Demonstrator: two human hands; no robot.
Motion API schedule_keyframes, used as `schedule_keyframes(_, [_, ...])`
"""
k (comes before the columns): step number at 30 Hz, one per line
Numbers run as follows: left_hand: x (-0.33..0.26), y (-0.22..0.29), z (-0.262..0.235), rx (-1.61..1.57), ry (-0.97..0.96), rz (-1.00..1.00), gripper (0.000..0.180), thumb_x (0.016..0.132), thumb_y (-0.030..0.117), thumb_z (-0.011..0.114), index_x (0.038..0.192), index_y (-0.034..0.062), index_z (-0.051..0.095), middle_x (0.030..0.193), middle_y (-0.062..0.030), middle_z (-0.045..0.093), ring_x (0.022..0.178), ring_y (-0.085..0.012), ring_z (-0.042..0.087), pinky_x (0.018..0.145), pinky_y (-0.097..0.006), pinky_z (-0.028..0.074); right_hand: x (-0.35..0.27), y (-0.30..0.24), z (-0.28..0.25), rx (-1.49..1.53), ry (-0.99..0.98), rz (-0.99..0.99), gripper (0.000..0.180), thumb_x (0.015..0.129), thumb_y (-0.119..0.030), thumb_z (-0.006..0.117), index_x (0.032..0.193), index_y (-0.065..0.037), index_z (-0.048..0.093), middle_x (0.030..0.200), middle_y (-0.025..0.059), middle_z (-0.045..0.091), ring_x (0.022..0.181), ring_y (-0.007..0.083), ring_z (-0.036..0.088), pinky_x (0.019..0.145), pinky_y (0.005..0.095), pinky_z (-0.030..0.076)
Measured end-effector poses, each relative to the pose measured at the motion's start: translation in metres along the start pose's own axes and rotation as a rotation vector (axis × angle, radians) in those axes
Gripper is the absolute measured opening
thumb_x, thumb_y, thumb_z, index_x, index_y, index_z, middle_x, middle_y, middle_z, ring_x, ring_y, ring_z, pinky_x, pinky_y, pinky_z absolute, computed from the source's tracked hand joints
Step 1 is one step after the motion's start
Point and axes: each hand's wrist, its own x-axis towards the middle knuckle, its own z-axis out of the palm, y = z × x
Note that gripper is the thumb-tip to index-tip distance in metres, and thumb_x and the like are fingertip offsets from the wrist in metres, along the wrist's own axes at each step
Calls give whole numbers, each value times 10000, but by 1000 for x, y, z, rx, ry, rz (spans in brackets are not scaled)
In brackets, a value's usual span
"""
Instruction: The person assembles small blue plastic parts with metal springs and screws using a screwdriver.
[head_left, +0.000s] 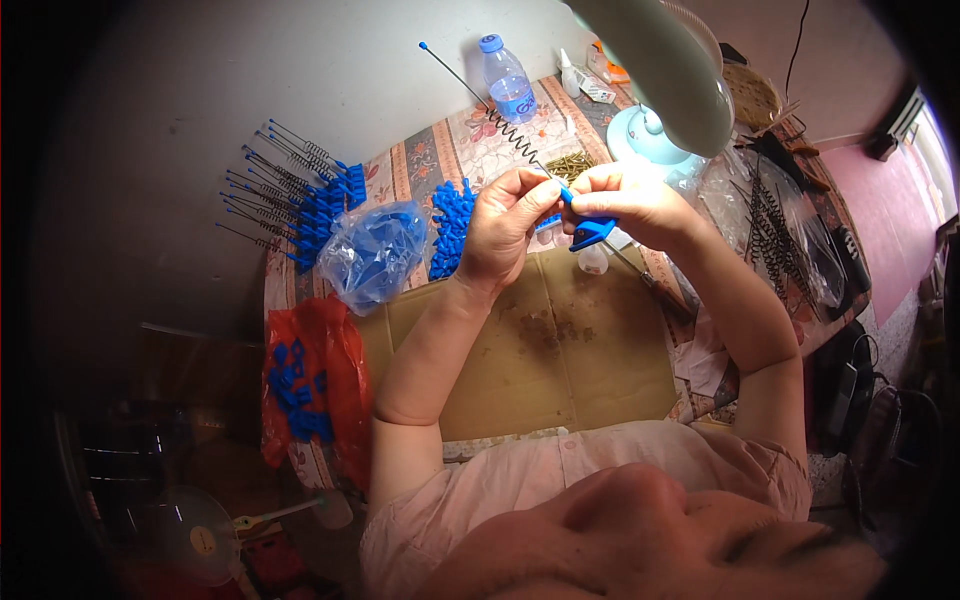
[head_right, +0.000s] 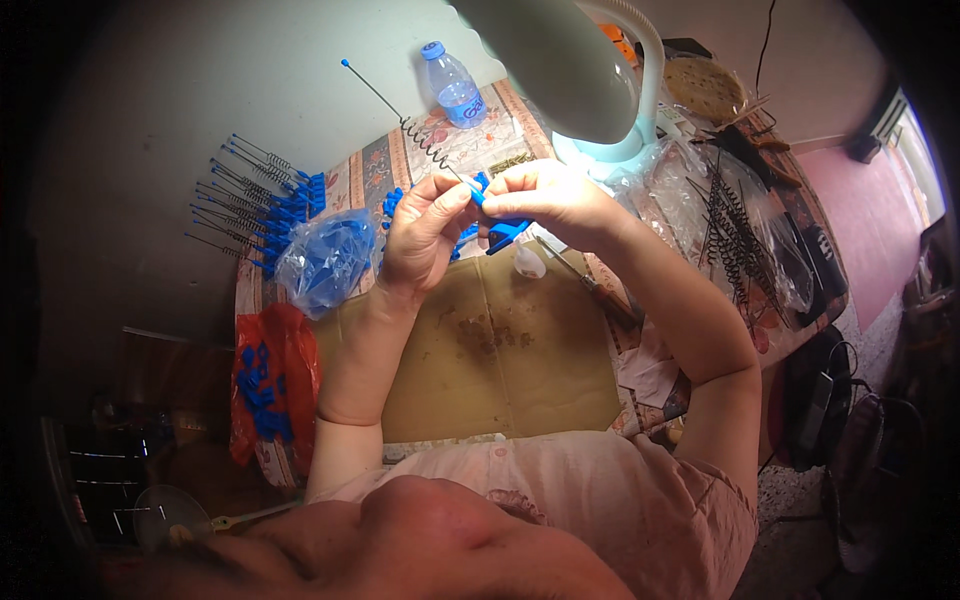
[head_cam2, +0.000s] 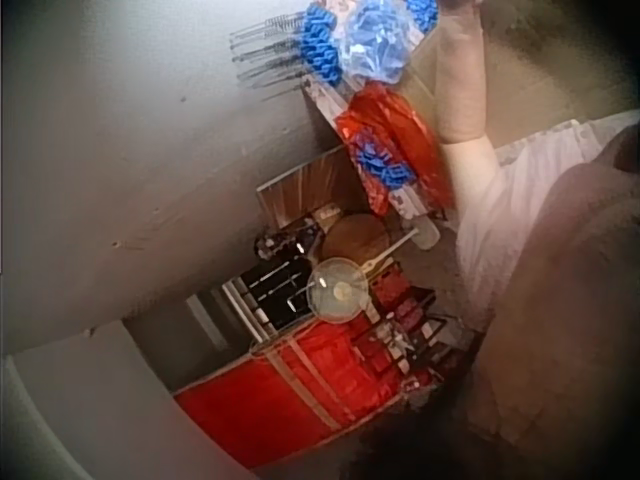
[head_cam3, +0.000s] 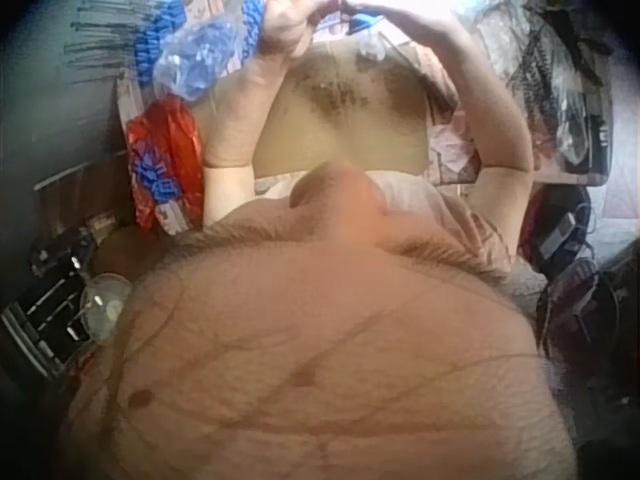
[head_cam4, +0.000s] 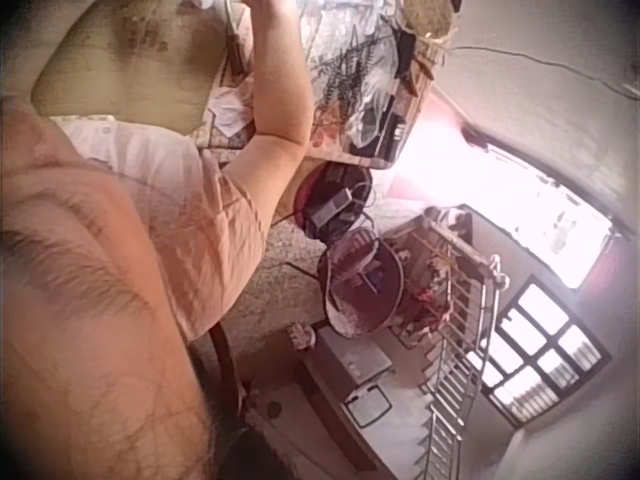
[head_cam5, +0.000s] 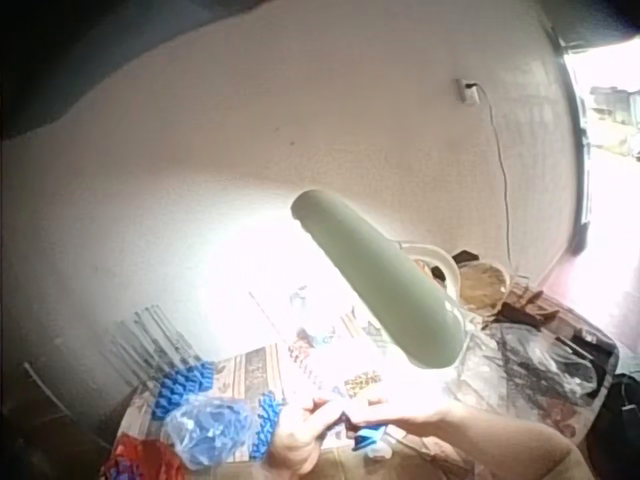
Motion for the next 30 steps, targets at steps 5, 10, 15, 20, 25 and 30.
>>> schedule_keyframes(5, [0,-2,-6,-1,-15,-16,87,944,88,552,997,25,581,966,-94,642,875,-174,616,799,-332,508,-1,-2,1,-6,24,13,217,882,-226,680,883,-12,642,849,51,660,790,106,610,767,261,489])
schedule_keyframes(10, [-3,0,3,-54,28,10,76,939,67,572,985,13,601,926,-64,656,835,-113,628,796,-246,522,-5,-4,8,-58,81,8,202,882,-187,681,892,10,640,835,49,654,738,97,606,705,241,504])
schedule_keyframes(15, [-6,-1,1,-46,9,13,87,941,67,566,994,9,602,937,-71,660,856,-122,633,817,-263,524,-7,-4,11,-80,85,0,199,884,-163,673,920,30,646,834,47,655,730,92,602,692,242,509])
schedule_keyframes(20, [-8,0,0,-17,-13,13,97,943,61,557,1007,3,603,955,-82,665,870,-135,637,830,-281,524,-8,-6,15,-111,102,10,185,887,-142,663,931,38,652,833,44,657,737,84,598,693,241,507])
schedule_keyframes(25, [-9,4,3,0,-35,37,101,946,54,549,997,-12,606,957,-96,666,886,-150,637,847,-293,519,-8,-8,15,-111,88,21,175,887,-133,659,935,35,657,829,38,660,743,80,599,701,242,506])
schedule_keyframes(30, [-11,5,5,90,-27,99,119,945,63,556,1001,-26,612,962,-98,669,898,-148,631,873,-299,504,-8,-6,16,-166,89,-11,171,884,-135,662,936,27,661,825,33,661,746,75,602,708,241,506])
